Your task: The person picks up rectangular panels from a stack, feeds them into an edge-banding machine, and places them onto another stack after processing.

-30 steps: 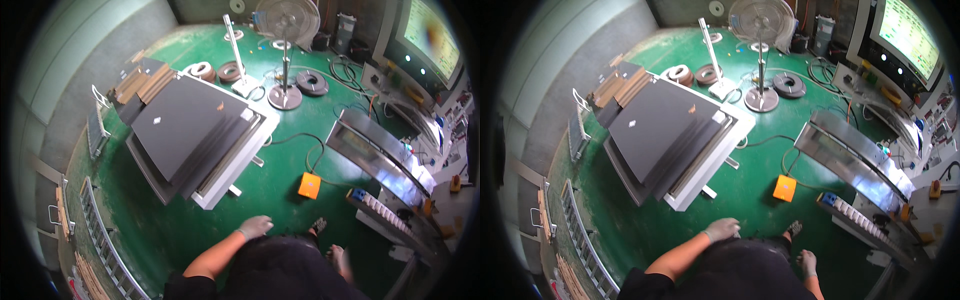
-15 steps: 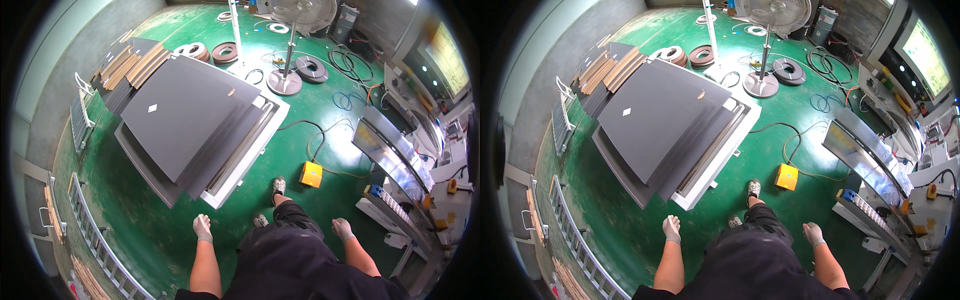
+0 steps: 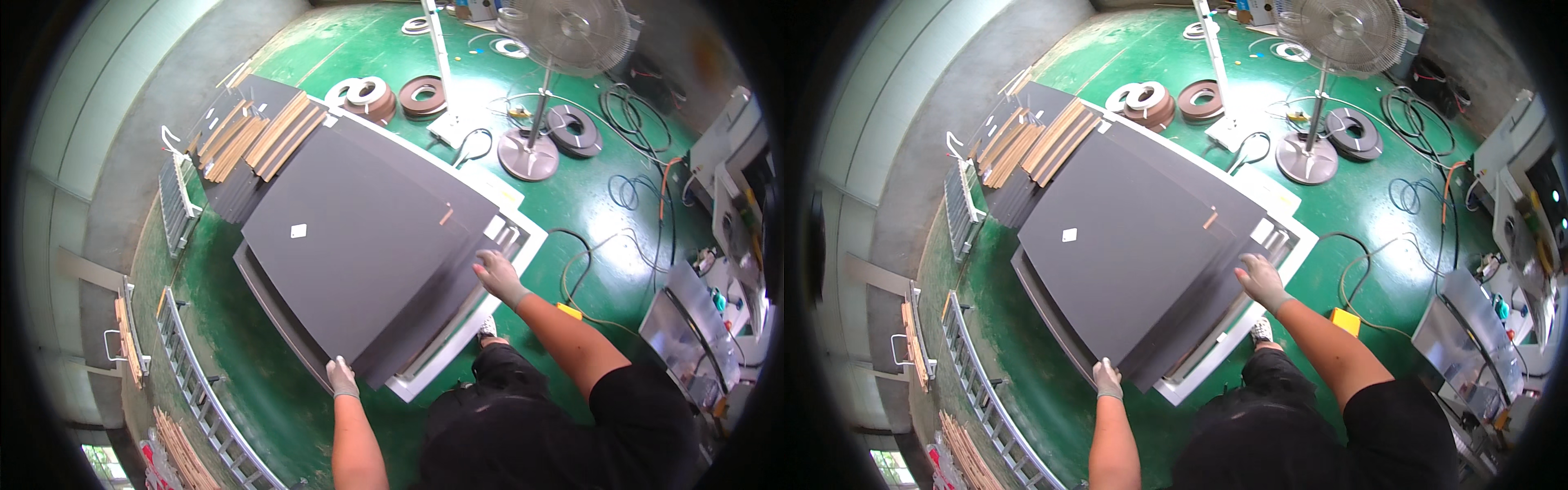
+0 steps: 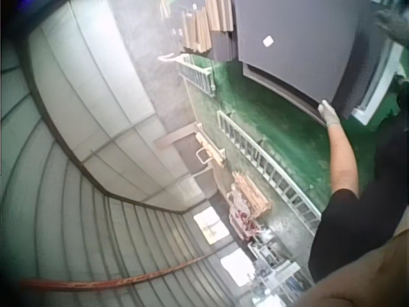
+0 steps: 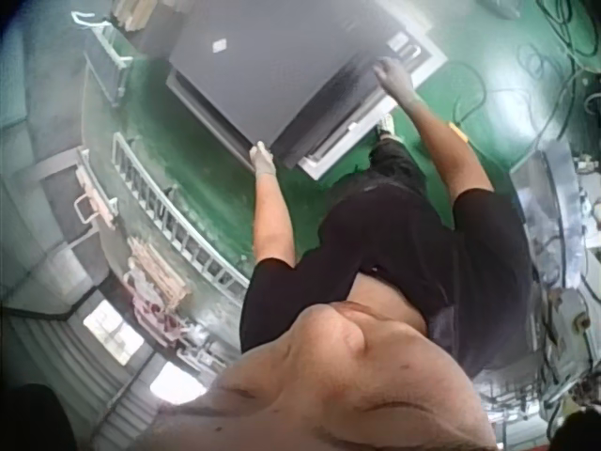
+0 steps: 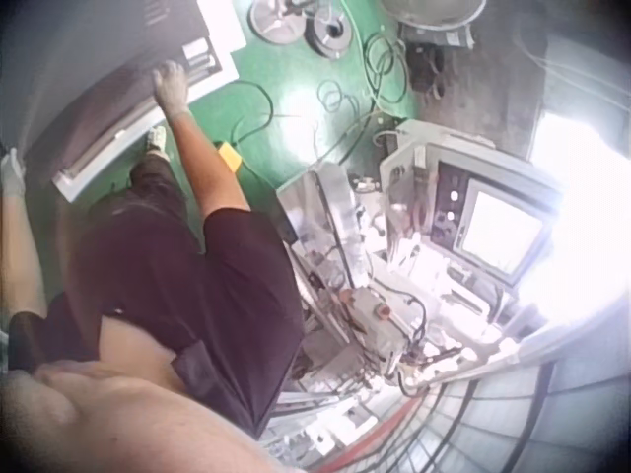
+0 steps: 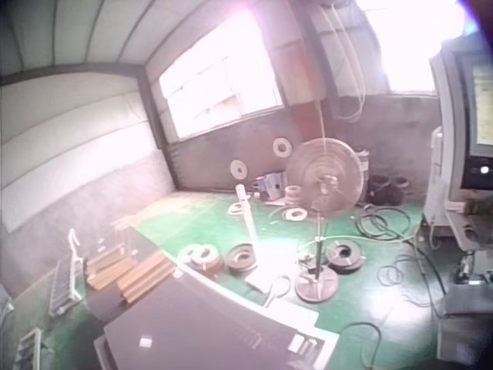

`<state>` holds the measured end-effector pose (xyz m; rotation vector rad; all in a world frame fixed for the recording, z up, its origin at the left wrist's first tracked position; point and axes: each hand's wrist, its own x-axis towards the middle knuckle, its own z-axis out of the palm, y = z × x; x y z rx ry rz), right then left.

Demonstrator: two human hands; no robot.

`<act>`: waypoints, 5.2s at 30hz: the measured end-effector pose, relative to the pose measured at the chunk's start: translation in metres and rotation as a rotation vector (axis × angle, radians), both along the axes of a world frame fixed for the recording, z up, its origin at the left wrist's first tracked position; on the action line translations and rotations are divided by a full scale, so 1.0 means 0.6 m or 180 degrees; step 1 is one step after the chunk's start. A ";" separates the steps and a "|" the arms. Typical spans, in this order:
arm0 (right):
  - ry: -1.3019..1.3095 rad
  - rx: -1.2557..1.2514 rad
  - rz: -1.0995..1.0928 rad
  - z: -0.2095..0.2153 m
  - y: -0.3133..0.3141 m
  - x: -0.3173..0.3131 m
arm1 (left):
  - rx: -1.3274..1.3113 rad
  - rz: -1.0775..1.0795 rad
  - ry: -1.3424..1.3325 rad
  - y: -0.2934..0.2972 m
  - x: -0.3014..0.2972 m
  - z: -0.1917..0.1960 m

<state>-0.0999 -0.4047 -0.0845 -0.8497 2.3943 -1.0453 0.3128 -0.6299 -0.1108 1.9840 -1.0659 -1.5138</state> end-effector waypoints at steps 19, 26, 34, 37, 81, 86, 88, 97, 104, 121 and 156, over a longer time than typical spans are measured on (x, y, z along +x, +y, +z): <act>-0.0765 -0.0081 -0.0425 -0.067 0.087 0.158 | 0.1066 -0.1930 0.0595 0.107 0.208 0.093; -0.3792 0.0054 -0.1300 0.033 0.220 0.367 | 0.1060 -0.1047 0.1842 -0.070 0.266 0.032; -0.3613 -0.0281 -0.2103 0.068 0.249 0.483 | 0.0023 -0.0888 0.1041 -0.119 0.168 0.018; -0.2701 0.0140 -0.1654 0.105 0.306 0.475 | 0.0172 -0.1093 0.1156 -0.049 0.136 0.091; -0.3214 -0.8449 -0.2823 -0.011 0.601 0.974 | 0.2803 -0.4467 0.1990 0.568 -0.172 0.165; -0.2548 -0.3826 -0.4144 0.055 0.418 0.904 | 0.3111 -0.4616 0.1690 0.612 -0.215 0.200; -0.1956 -0.3345 -0.4175 0.047 0.414 0.899 | 0.3127 -0.4667 0.1666 0.630 -0.220 0.202; -0.1738 -0.4691 -0.5075 0.093 0.517 0.865 | 0.3824 -0.4694 0.1569 0.742 -0.224 0.199; -0.1418 -0.5699 -0.5739 0.012 0.610 0.869 | 0.3622 -0.4987 0.1382 0.865 -0.203 0.219; -0.0464 -0.6266 -0.6753 0.004 0.970 0.849 | 0.3418 -0.6735 0.2152 1.185 -0.218 0.131; -0.1364 0.1038 -0.1680 0.022 0.637 0.686 | -0.0034 0.0121 0.0949 -0.063 0.143 -0.038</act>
